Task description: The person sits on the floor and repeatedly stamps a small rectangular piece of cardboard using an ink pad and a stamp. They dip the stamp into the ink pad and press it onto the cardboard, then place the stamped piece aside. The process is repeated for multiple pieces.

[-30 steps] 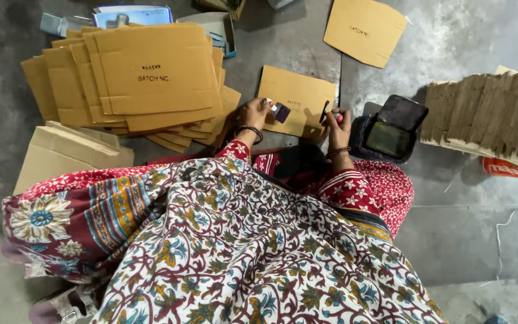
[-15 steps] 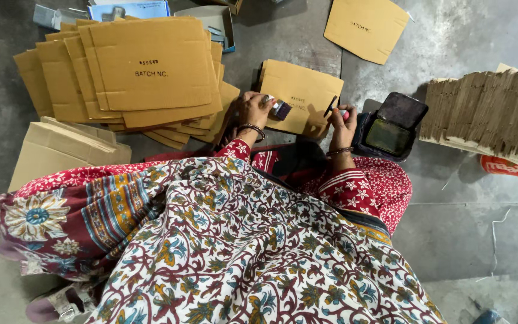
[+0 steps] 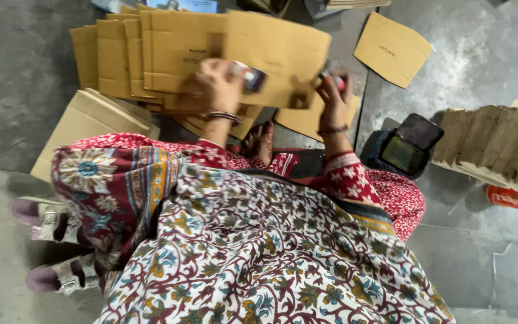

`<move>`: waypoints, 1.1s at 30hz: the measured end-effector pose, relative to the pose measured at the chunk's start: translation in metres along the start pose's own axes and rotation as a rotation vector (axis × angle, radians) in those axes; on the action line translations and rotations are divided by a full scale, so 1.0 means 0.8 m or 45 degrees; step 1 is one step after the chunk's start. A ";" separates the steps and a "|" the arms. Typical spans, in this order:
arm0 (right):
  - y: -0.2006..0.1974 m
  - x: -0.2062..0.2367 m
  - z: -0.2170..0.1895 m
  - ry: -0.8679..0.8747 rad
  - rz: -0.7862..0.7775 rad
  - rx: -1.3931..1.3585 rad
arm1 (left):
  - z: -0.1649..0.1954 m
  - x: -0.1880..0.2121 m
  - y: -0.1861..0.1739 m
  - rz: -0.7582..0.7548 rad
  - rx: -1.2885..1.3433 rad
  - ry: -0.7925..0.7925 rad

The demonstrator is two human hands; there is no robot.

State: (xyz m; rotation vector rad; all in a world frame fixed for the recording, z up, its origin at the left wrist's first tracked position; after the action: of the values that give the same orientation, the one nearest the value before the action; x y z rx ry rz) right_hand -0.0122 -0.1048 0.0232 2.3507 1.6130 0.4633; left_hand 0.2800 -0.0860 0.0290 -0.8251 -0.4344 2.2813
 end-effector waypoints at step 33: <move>-0.099 -0.024 0.095 -0.488 -0.521 2.010 | 0.038 0.128 0.163 -0.517 0.275 0.188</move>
State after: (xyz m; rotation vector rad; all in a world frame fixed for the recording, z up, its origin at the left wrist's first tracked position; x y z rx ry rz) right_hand -0.0559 -0.0966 -0.0784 2.3031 2.5186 -1.8311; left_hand 0.1387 -0.1131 -0.0588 -0.7158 -0.2548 1.8407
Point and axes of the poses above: each hand's wrist, its own x-axis away from the middle knuckle, its own y-axis out of the palm, z = x × y, the point moved 3 cm from there along -x, towards the middle knuckle, and after that the axes turned 13 degrees about z, right-handed, at the moved point
